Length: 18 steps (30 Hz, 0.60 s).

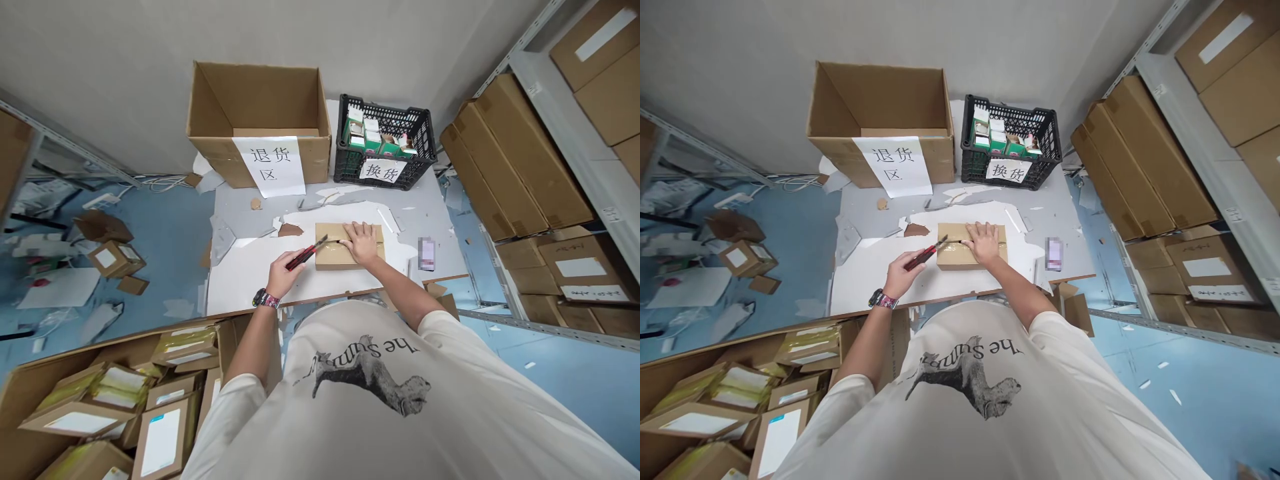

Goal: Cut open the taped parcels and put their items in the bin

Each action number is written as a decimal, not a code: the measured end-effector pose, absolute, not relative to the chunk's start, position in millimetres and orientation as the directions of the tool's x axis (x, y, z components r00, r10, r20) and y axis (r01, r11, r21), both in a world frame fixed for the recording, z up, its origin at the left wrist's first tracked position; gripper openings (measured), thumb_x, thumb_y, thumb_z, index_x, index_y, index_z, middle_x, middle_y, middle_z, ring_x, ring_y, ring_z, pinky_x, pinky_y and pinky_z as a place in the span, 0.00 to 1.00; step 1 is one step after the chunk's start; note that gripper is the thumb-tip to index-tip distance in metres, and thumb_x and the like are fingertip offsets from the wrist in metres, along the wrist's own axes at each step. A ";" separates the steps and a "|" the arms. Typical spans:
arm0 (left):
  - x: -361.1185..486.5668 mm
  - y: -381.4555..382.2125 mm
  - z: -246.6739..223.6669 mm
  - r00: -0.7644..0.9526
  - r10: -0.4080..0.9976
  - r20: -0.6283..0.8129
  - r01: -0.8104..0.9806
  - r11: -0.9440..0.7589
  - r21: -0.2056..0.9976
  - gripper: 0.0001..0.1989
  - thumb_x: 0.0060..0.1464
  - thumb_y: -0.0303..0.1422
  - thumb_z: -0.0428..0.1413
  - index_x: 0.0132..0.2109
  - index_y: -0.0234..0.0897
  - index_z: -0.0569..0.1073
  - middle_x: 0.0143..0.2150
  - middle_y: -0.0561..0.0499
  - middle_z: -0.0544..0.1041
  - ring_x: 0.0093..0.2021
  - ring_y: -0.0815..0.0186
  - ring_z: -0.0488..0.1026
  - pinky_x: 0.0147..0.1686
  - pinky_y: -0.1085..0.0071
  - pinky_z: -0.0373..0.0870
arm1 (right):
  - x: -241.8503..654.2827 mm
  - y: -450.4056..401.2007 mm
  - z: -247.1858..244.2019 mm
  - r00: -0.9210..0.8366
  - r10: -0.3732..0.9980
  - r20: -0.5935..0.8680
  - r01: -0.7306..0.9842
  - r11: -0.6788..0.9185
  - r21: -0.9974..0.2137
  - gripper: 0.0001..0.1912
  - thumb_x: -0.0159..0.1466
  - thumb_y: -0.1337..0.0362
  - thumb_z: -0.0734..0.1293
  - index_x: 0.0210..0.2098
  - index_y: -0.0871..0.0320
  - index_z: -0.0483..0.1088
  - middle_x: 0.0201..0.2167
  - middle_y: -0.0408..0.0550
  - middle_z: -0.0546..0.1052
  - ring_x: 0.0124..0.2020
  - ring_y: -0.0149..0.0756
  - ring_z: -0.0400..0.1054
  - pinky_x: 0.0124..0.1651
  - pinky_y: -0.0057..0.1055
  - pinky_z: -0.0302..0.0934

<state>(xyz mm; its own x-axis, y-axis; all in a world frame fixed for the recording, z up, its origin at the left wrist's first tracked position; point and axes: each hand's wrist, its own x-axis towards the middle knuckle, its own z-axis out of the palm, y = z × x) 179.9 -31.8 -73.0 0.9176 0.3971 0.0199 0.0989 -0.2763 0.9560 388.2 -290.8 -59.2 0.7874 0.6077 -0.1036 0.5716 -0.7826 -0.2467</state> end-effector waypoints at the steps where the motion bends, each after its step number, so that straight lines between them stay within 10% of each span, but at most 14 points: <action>1: 179.7 -30.6 -71.9 0.934 0.358 0.027 0.096 -0.323 0.941 0.25 0.62 0.48 0.72 0.63 0.46 0.91 0.57 0.41 0.89 0.58 0.46 0.84 0.68 0.49 0.79 | 388.9 -290.6 -59.7 0.785 0.611 -0.102 0.576 -0.781 -0.243 0.39 0.83 0.43 0.66 0.87 0.51 0.66 0.84 0.63 0.68 0.85 0.72 0.56 0.87 0.73 0.39; 18: 180.8 -33.2 -73.3 0.942 0.337 0.011 0.280 -0.799 0.532 0.25 0.74 0.39 0.63 0.73 0.50 0.85 0.63 0.42 0.86 0.60 0.45 0.82 0.54 0.54 0.79 | 392.1 -296.7 -81.3 0.757 0.653 -0.014 0.640 -0.746 -0.181 0.37 0.86 0.41 0.60 0.86 0.51 0.67 0.83 0.63 0.71 0.82 0.71 0.60 0.84 0.67 0.49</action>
